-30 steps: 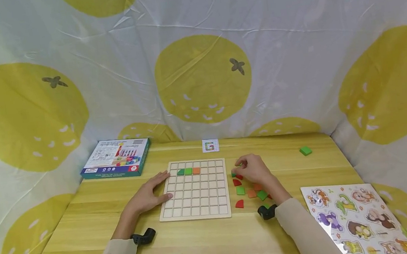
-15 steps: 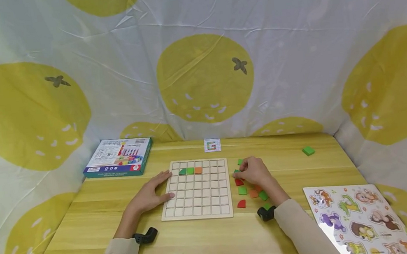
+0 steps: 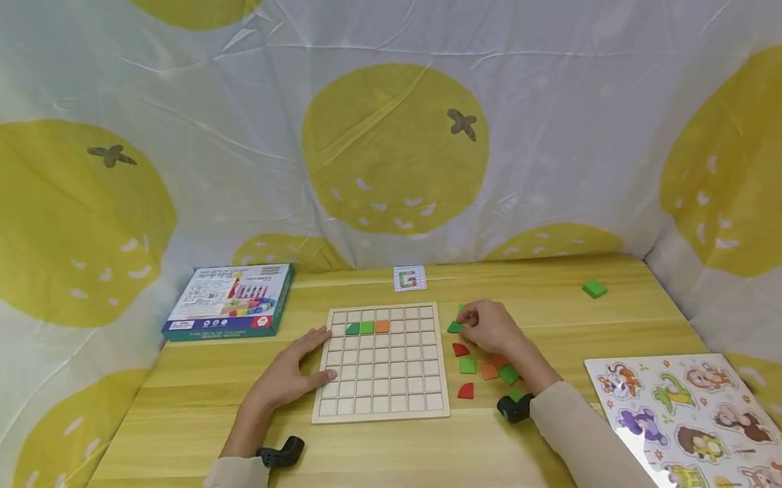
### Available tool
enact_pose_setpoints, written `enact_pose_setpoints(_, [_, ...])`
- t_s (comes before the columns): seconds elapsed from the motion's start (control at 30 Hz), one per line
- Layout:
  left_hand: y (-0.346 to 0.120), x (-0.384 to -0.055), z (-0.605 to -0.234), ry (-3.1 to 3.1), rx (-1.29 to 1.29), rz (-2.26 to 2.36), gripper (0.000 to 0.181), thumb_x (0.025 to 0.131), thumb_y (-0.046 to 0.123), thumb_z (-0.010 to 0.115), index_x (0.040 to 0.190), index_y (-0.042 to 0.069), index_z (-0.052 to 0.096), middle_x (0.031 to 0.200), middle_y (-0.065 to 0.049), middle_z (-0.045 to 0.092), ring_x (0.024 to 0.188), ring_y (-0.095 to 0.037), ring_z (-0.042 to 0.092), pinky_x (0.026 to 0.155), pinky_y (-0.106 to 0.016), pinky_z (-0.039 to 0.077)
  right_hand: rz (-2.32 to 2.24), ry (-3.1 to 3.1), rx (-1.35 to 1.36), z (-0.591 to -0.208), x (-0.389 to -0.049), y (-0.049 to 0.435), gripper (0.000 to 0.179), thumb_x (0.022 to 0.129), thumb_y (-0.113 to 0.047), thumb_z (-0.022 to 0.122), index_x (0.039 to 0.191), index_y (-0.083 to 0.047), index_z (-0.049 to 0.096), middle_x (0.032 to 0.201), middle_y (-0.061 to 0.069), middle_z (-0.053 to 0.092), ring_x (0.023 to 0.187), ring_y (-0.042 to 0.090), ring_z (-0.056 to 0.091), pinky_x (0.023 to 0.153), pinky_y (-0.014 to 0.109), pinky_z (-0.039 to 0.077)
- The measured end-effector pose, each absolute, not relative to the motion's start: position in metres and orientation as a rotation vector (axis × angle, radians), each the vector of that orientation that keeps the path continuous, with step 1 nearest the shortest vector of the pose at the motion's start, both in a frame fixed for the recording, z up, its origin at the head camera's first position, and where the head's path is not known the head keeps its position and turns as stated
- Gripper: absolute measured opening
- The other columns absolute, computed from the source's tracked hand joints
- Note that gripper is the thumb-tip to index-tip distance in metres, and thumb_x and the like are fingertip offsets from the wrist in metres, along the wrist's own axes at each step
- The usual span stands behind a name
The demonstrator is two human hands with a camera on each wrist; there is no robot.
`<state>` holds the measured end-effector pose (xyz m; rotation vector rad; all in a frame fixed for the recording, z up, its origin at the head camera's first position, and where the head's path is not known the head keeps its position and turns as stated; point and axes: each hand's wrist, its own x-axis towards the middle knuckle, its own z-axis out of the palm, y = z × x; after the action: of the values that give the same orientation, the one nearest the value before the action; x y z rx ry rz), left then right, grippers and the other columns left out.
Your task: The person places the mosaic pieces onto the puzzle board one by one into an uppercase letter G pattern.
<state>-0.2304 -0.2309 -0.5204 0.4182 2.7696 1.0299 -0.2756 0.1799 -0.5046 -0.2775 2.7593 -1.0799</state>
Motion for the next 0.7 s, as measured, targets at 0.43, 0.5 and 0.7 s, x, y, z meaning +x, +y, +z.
enact_pose_setpoints(0.43, [-0.232,-0.230,-0.520,2.770,0.426,1.035,0.081,0.090,0.043,0.076,0.159,0.020,0.042,0.169,-0.009,0.032,0.159,-0.037,0.022,0.123,-0.066,0.023,-1.008,2.852,-0.146,-0.504,-0.275,0.168,0.038,0.089,-0.046,0.078,0.083,-0.010,0.068,0.076,0.004,0.064,0.068,0.020,0.056,0.061,0.030,0.045])
enact_pose_setpoints(0.5, [-0.232,-0.231,-0.520,2.768,0.428,1.034,0.081,0.090,0.043,0.076,0.160,0.020,0.041,0.169,-0.008,0.032,0.159,-0.036,0.022,0.123,-0.066,0.023,-0.981,2.856,-0.137,-0.504,-0.275,0.167,0.041,0.087,-0.047,0.079,0.083,-0.009,0.067,0.076,0.005,0.063,0.069,0.020,0.056,0.060,0.030,0.045])
enact_pose_setpoints(0.7, [-0.232,-0.231,-0.522,2.769,0.430,1.034,0.081,0.090,0.043,0.076,0.160,0.020,0.041,0.169,-0.008,0.032,0.159,-0.036,0.022,0.123,-0.066,0.023,-1.040,2.787,-0.167,-0.502,-0.275,0.172,0.029,0.089,-0.033,0.081,0.094,-0.007,0.070,0.081,0.005,0.064,0.072,0.019,0.056,0.062,0.029,0.046])
